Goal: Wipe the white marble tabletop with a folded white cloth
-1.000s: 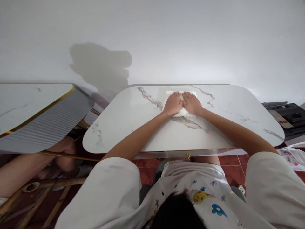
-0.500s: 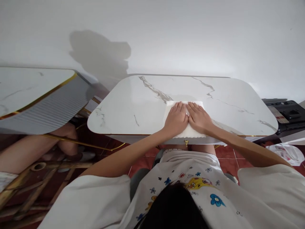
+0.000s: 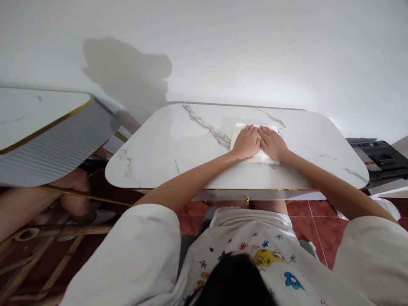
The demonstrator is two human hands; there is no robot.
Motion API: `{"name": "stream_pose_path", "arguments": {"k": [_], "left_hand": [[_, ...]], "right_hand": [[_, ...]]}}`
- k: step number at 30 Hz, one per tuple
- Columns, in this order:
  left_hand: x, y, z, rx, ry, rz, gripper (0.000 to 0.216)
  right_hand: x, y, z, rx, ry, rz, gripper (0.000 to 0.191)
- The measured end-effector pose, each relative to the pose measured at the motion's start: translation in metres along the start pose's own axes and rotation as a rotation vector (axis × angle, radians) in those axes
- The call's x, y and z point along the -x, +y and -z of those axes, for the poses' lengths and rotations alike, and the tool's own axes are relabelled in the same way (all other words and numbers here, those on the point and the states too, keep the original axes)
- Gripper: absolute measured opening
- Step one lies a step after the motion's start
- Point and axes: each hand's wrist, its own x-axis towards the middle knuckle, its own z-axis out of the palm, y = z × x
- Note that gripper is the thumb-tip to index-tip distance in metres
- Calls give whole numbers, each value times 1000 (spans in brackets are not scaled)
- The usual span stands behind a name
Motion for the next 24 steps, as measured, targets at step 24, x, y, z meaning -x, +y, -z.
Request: {"name": "stream_pose_path", "arguments": {"k": [24], "left_hand": [[-167, -95, -18, 4, 71, 220, 34]], "right_hand": [[-187, 82, -32, -100, 51, -125, 39]]}}
